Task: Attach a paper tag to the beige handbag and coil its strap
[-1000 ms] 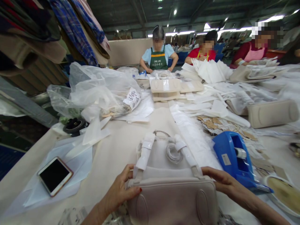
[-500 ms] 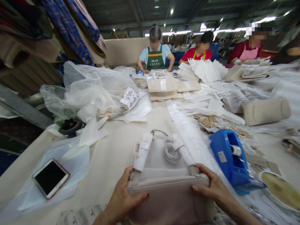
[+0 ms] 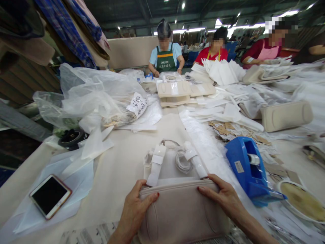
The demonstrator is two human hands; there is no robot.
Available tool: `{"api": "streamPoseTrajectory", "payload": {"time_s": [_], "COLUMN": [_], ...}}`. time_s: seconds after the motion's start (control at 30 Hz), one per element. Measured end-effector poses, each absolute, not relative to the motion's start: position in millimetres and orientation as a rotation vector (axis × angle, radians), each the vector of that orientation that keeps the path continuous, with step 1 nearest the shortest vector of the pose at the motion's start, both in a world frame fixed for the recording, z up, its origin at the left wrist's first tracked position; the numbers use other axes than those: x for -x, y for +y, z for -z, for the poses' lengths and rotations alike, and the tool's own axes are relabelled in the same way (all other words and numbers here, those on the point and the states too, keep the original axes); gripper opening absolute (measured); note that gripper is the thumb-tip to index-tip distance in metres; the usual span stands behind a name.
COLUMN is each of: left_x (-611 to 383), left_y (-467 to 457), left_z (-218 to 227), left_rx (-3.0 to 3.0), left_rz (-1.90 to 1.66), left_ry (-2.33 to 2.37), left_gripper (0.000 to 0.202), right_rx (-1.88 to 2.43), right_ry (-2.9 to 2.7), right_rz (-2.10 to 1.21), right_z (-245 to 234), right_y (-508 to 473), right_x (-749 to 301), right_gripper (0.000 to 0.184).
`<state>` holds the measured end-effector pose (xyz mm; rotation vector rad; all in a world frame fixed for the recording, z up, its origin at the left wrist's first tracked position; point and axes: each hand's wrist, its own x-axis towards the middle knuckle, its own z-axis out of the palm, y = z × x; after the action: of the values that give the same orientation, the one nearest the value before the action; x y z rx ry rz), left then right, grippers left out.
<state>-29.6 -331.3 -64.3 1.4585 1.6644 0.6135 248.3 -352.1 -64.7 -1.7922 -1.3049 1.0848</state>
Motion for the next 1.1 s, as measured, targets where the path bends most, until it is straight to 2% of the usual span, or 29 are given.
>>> {"api": "streamPoseTrajectory", "payload": {"time_s": [0.23, 0.47, 0.53, 0.6, 0.7, 0.77, 0.83, 0.93, 1.0, 1.1], "left_x": [24.0, 21.0, 20.8, 20.8, 21.3, 21.8, 21.9, 19.7, 15.4, 3.3], "left_y": [-332.1, -317.4, -315.5, -314.2, -312.3, -311.6, -312.9, -317.8, -319.0, -308.3], "left_z": [73.8, 79.5, 83.2, 86.8, 89.0, 86.8, 81.9, 75.0, 74.0, 76.4], "left_rx": [-1.488, -1.547, -1.518, -1.501, -1.487, -1.484, -1.511, -1.728, -1.959, -2.257], "left_rz": [-0.611, -0.496, -0.493, -0.496, -0.503, -0.501, -0.478, -0.361, -0.360, -0.590], "left_ry": [1.818, 1.878, 1.865, 1.871, 1.870, 1.857, 1.854, 1.897, 2.015, 2.099], "left_gripper": [0.034, 0.034, 0.034, 0.033, 0.032, 0.032, 0.029, 0.024, 0.030, 0.061], "right_rx": [1.835, 2.096, 2.097, 2.020, 1.700, 1.416, 1.234, 1.246, 1.267, 1.273], "right_ry": [-1.311, -1.507, -1.583, -1.646, -1.765, -1.986, -2.211, -2.392, -2.447, -2.469], "right_rz": [-1.103, -0.906, -0.719, -0.330, 0.264, 0.337, 0.283, 0.327, 0.364, 0.384], "right_z": [71.7, 88.2, 95.5, 99.7, 97.7, 94.4, 94.0, 100.2, 105.5, 109.5], "right_y": [-347.6, -337.9, -338.5, -341.4, -347.3, -350.4, -351.7, -350.5, -349.2, -348.6], "right_x": [-244.0, -239.7, -239.1, -235.9, -220.6, -203.8, -186.8, -171.8, -170.3, -172.9], "right_gripper": [0.041, 0.047, 0.049, 0.053, 0.039, 0.030, 0.033, 0.040, 0.044, 0.047]}}
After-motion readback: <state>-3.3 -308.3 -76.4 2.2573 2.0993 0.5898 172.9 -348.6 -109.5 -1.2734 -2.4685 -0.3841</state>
